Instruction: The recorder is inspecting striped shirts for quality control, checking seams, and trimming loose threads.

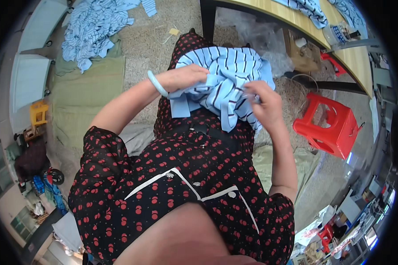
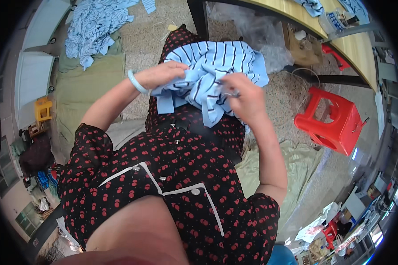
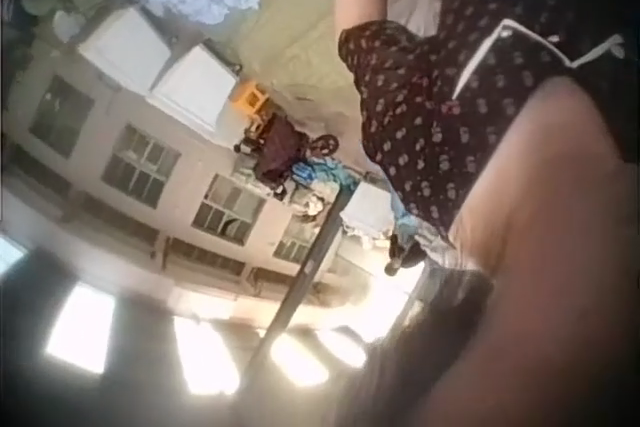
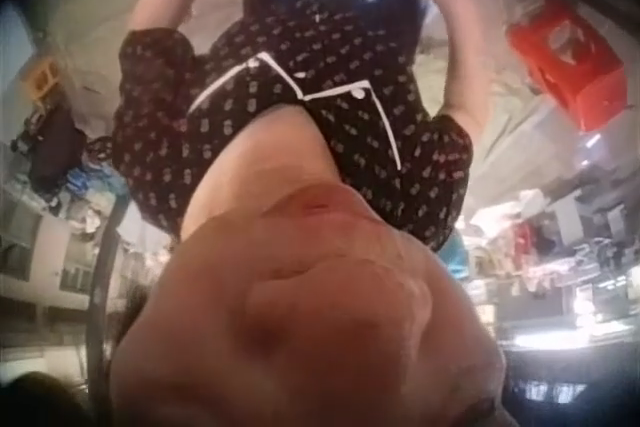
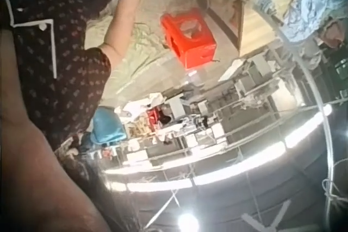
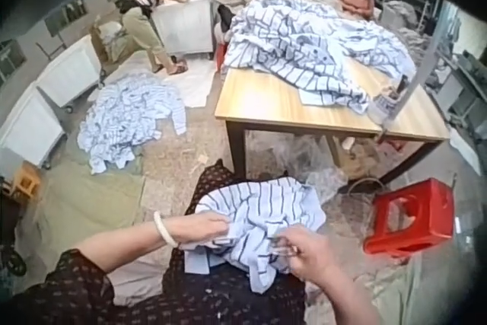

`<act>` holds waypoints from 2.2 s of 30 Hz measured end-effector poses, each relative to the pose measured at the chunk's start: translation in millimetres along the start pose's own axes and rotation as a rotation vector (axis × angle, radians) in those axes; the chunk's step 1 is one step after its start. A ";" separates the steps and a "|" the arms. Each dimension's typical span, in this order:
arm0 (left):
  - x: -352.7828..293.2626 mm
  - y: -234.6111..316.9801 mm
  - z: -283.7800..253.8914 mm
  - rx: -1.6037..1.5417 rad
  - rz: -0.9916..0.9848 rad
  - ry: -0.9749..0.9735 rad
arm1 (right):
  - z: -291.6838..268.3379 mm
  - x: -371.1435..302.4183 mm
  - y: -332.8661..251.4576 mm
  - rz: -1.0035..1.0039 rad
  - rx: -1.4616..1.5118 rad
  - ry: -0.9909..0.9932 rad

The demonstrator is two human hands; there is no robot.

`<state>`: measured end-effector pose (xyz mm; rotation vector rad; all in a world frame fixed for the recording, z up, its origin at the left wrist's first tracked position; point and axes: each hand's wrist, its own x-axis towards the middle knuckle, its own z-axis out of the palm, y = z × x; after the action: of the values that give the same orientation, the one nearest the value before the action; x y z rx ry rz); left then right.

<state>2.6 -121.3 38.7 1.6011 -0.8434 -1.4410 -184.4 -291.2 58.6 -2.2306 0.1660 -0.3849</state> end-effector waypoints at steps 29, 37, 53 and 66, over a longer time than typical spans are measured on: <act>18.5 1.8 10.2 -0.115 0.012 0.058 | -4.4 -1.3 -20.6 0.353 -0.128 -0.042; 11.1 5.5 28.7 -0.504 0.001 0.103 | 21.8 -2.5 -20.9 0.216 -0.081 0.050; 18.8 0.5 46.2 -0.591 0.050 0.164 | 28.0 2.3 -8.2 0.253 -0.045 0.064; 17.3 -3.6 45.0 -0.733 -0.004 0.123 | 31.7 1.3 -0.3 0.398 0.125 0.106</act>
<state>-40.0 -140.7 26.4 1.1065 -0.1871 -1.4103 -172.7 -268.2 40.2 -1.9945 0.6143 -0.2858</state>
